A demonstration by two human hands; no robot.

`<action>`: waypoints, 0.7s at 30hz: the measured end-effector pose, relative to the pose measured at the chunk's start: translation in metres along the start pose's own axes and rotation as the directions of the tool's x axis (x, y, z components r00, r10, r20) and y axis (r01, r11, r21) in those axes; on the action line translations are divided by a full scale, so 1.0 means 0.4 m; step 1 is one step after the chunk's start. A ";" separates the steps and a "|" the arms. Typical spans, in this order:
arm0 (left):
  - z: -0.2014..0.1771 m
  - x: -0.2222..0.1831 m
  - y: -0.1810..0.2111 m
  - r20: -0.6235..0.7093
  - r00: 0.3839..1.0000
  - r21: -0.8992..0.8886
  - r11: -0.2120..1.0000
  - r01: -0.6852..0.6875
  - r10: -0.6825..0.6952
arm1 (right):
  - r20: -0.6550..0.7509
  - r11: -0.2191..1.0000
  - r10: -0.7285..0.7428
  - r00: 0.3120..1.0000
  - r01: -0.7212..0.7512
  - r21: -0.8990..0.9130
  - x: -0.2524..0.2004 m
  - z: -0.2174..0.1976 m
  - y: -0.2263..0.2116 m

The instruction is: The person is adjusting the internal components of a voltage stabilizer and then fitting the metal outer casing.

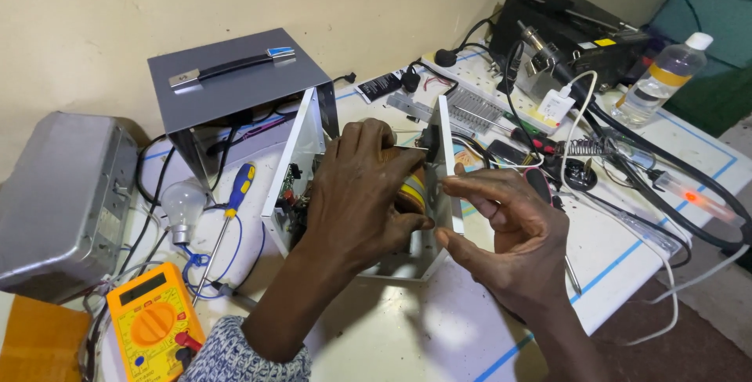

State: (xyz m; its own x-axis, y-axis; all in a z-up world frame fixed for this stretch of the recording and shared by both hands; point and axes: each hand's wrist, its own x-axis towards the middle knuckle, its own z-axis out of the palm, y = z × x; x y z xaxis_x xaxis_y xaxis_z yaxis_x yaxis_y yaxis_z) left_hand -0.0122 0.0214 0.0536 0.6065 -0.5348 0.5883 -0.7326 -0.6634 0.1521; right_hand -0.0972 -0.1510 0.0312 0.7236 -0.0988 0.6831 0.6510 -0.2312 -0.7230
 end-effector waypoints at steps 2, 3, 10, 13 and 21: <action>0.004 0.001 -0.005 -0.013 1.000 0.019 1.000 -0.007 0.007 | -0.005 1.000 0.001 1.000 -0.001 0.013 0.000 0.002 0.002; 0.008 -0.002 -0.005 -0.025 1.000 0.035 0.999 -0.015 0.016 | -0.012 1.000 0.003 1.000 -0.003 0.024 -0.005 0.002 0.002; 0.004 0.004 -0.003 -0.028 1.000 0.035 0.999 -0.006 0.007 | -0.020 1.000 0.015 1.000 -0.014 0.012 -0.006 0.001 0.011; 0.004 0.001 -0.002 -0.046 0.999 0.040 0.999 -0.012 0.014 | -0.026 0.999 0.026 0.999 -0.025 0.028 -0.010 0.001 0.014; -0.014 0.005 0.004 0.045 0.999 0.058 0.998 0.012 -0.015 | 0.016 1.000 0.028 0.999 -0.028 -0.009 -0.001 -0.007 0.005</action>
State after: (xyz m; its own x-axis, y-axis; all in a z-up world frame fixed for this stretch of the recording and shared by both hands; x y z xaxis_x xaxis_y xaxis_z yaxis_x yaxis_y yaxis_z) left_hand -0.0138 0.0223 0.0597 0.6305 -0.5478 0.5500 -0.7062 -0.6989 0.1134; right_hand -0.0970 -0.1539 0.0297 0.7450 -0.0898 0.6610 0.6285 -0.2374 -0.7407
